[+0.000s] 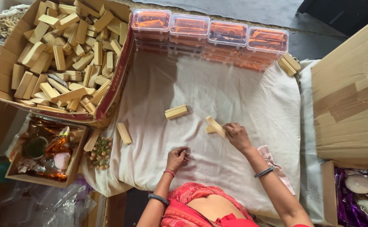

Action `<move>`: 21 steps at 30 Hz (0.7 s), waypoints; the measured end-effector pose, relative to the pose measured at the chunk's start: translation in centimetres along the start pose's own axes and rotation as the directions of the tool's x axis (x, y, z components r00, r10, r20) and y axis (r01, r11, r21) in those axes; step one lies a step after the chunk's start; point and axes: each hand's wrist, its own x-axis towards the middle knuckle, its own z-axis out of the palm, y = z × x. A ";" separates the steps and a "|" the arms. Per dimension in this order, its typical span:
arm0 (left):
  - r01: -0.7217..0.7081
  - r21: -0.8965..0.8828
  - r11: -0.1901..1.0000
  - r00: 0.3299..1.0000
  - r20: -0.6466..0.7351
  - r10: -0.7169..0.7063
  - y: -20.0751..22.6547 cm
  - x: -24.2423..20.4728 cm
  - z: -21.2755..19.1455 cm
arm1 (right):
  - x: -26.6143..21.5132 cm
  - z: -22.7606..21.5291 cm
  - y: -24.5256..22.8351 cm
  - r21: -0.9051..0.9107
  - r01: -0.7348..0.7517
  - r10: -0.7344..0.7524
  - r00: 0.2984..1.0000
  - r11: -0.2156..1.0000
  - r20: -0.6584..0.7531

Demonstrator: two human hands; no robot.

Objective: Wiping and polishing wooden blocks with a cloth and arranging them on a white surface.

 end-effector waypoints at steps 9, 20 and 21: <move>0.024 -0.014 1.000 1.000 -0.003 -0.024 0.5 -0.1 0.1 | -0.8 1.6 -4.1 -0.159 0.058 -0.082 0.985 0.986 -0.153; 0.002 -0.005 1.000 1.000 0.010 -0.002 1.3 -0.6 0.1 | -1.6 2.5 -4.4 -0.164 0.138 -0.145 0.989 0.977 -0.035; -0.005 -0.009 1.000 1.000 0.008 0.005 1.3 -0.6 0.1 | -1.6 2.3 -3.7 -0.168 0.184 -0.194 0.980 0.968 -0.048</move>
